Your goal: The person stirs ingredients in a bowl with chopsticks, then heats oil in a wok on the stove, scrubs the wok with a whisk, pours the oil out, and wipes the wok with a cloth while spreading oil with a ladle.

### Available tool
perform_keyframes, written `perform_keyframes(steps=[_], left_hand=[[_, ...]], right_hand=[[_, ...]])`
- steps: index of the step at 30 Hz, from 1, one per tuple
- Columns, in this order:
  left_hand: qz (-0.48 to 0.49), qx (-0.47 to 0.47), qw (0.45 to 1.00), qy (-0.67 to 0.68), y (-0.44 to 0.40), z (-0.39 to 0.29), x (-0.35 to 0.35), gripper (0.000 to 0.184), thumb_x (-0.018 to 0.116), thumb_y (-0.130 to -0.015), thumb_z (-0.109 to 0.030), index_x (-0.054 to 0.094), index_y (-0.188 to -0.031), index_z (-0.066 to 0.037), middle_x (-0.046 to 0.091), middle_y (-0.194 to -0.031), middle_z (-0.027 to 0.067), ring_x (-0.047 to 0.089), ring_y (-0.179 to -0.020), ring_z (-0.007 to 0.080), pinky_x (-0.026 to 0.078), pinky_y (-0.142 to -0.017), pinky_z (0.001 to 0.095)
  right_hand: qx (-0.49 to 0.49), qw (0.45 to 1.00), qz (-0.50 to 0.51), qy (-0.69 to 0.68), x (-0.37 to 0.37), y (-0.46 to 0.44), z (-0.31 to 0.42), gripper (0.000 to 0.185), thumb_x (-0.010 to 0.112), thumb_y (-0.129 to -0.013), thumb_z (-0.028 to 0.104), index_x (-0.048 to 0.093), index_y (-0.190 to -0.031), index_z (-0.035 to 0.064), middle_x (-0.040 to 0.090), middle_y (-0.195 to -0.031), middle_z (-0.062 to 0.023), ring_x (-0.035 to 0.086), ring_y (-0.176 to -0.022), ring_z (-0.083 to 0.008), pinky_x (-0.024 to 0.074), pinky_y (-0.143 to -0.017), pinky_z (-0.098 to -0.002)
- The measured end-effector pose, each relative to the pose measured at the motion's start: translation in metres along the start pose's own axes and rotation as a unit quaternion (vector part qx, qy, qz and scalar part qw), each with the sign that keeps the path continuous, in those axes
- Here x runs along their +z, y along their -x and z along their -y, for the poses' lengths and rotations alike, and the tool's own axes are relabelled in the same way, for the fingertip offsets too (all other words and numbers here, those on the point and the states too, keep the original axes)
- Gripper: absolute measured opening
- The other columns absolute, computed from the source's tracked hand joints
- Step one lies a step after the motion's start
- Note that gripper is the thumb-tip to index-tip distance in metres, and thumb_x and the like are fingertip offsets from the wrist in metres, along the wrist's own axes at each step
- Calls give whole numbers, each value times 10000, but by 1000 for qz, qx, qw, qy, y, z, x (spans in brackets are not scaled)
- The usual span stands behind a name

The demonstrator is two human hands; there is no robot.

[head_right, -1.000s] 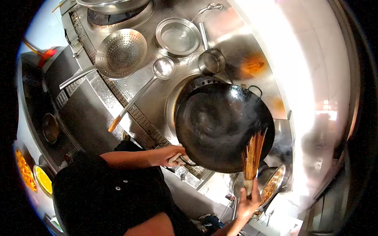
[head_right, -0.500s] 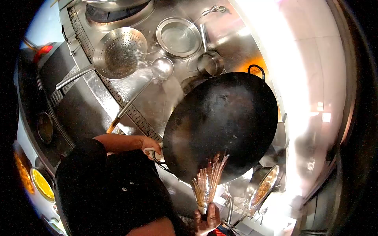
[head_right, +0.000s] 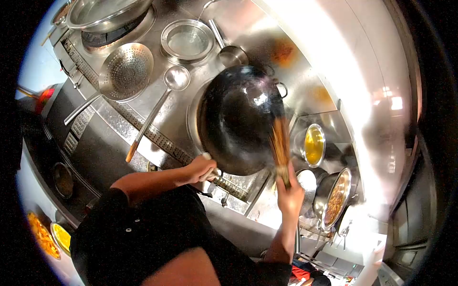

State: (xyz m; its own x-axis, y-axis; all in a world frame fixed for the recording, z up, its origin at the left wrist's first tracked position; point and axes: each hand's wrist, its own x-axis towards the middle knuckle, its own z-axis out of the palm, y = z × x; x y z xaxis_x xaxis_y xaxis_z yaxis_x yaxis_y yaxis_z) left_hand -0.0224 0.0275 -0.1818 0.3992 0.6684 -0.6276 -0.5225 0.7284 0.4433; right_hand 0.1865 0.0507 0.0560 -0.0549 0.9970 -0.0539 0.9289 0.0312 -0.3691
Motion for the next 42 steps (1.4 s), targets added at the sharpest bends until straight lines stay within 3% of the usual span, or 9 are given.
perform_keyframes(steps=[6,9,11,16,21,31,37,40,42], left_hand=[[-222,9,963,-153,3,-3,39,256,567,-793,-210,629,-749,34,651,-672,160,658,-553,247,507,-488,374],[-241,50,961,-126,4,14,54,275,583,-787,-225,613,-757,47,664,-691,171,653,-546,246,513,-505,363],[-269,138,936,-179,-2,24,60,279,579,-790,-221,580,-807,58,667,-718,168,647,-544,250,507,-499,356],[-335,205,894,-215,-34,61,61,247,537,-816,-161,609,-693,41,675,-721,159,643,-605,197,494,-493,331],[-298,98,944,-99,10,26,87,241,543,-816,-176,569,-783,61,685,-747,147,625,-553,189,482,-473,320],[-293,139,940,-108,9,37,85,305,522,-874,-199,476,-929,97,689,-818,182,615,-568,186,487,-487,309],[-296,163,936,-104,-25,56,65,274,543,-866,-183,510,-883,89,678,-771,168,578,-539,158,475,-462,299],[-282,136,943,-114,5,31,75,267,545,-863,-179,504,-880,84,677,-768,165,557,-501,160,456,-437,304],[-274,132,949,-79,15,25,87,270,543,-864,-182,501,-884,84,676,-757,161,547,-481,161,447,-425,307]], right_hand=[[-199,975,88,-47,107,-96,23,526,591,-914,262,454,-1407,138,689,-1068,-138,668,-970,-242,521,-816,-332],[-137,921,229,284,224,-198,-140,469,585,-907,300,527,-1347,146,700,-924,-174,674,-877,-357,542,-748,-422],[109,976,80,168,150,-223,-107,422,601,-893,290,573,-1287,143,682,-987,-207,653,-918,-399,530,-789,-449],[-290,934,199,-66,140,-133,-32,444,509,-944,413,565,-1293,143,656,-1123,-197,666,-887,-382,529,-824,-443],[49,945,164,280,123,-228,-165,412,538,-930,376,573,-1280,161,676,-1091,-155,672,-904,-340,530,-813,-424],[-31,927,265,263,121,-206,-183,520,605,-880,374,504,-1360,202,687,-1042,-162,676,-888,-336,540,-735,-433],[-328,893,309,19,82,-130,-73,575,646,-852,377,492,-1381,211,657,-1126,-186,641,-1034,-280,523,-818,-416],[-31,900,418,118,100,-153,-109,428,610,-889,335,571,-1280,165,679,-1068,-167,669,-929,-306,530,-782,-425],[-57,935,219,275,99,-201,-129,359,628,-879,263,598,-1204,113,697,-1000,-150,673,-885,-335,532,-717,-440]])
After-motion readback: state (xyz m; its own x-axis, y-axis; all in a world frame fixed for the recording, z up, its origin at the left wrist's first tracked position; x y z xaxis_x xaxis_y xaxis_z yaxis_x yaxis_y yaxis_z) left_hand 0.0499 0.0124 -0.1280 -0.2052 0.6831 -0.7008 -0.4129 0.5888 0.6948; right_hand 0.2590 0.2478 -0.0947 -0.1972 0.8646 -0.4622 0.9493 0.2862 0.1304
